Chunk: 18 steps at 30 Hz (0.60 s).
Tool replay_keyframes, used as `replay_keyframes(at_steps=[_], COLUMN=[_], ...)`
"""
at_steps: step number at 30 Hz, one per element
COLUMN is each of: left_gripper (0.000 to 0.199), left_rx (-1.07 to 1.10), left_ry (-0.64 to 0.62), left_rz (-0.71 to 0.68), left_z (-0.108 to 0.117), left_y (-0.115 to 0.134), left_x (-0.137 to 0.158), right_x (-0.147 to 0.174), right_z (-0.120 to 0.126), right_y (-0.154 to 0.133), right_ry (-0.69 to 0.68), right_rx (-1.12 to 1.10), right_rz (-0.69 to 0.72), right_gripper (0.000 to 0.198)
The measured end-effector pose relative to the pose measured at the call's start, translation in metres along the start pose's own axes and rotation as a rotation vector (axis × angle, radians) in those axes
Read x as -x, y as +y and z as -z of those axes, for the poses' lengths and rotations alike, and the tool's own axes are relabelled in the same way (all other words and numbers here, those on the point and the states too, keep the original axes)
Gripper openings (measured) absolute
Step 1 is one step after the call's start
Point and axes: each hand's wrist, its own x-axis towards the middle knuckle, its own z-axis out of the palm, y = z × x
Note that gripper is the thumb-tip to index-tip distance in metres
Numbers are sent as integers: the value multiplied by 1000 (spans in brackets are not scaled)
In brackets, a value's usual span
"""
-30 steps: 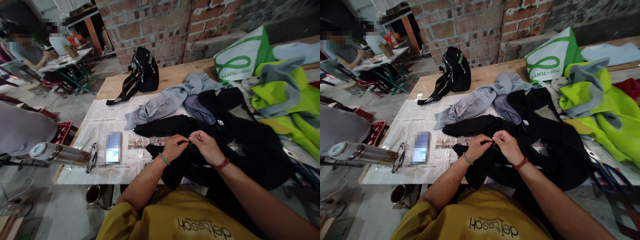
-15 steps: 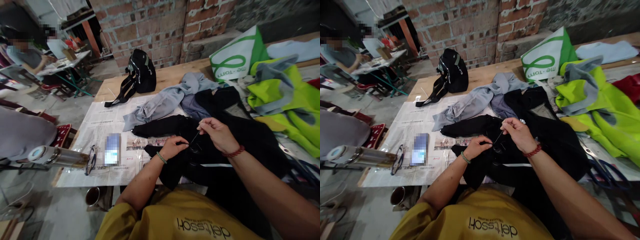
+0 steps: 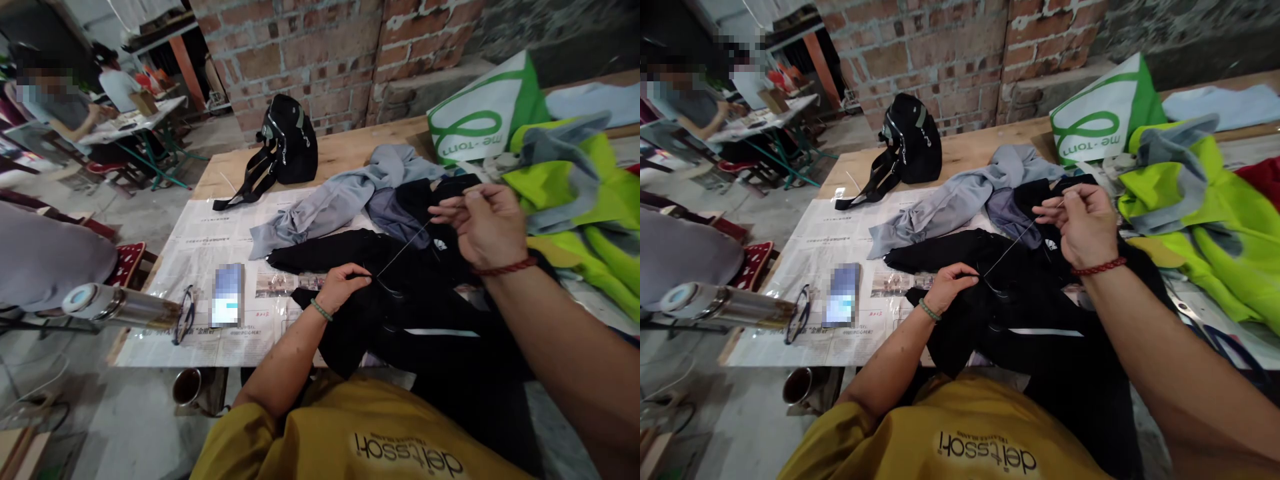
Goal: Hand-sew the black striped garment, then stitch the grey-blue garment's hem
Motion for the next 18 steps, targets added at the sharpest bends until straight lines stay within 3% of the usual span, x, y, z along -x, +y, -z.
replay_keyframes(at_steps=[13, 18], left_gripper=[22, 22], left_rx=[-11, -32], left_ry=[22, 25], left_rz=[-12, -29], left_z=[4, 4], left_y=[5, 4], left_x=[1, 1], right_x=[-40, -33], right_z=[23, 24], right_y=[-6, -3], right_ry=[242, 209], right_rx=[-72, -71], right_rz=[339, 314], right_gripper=[8, 9])
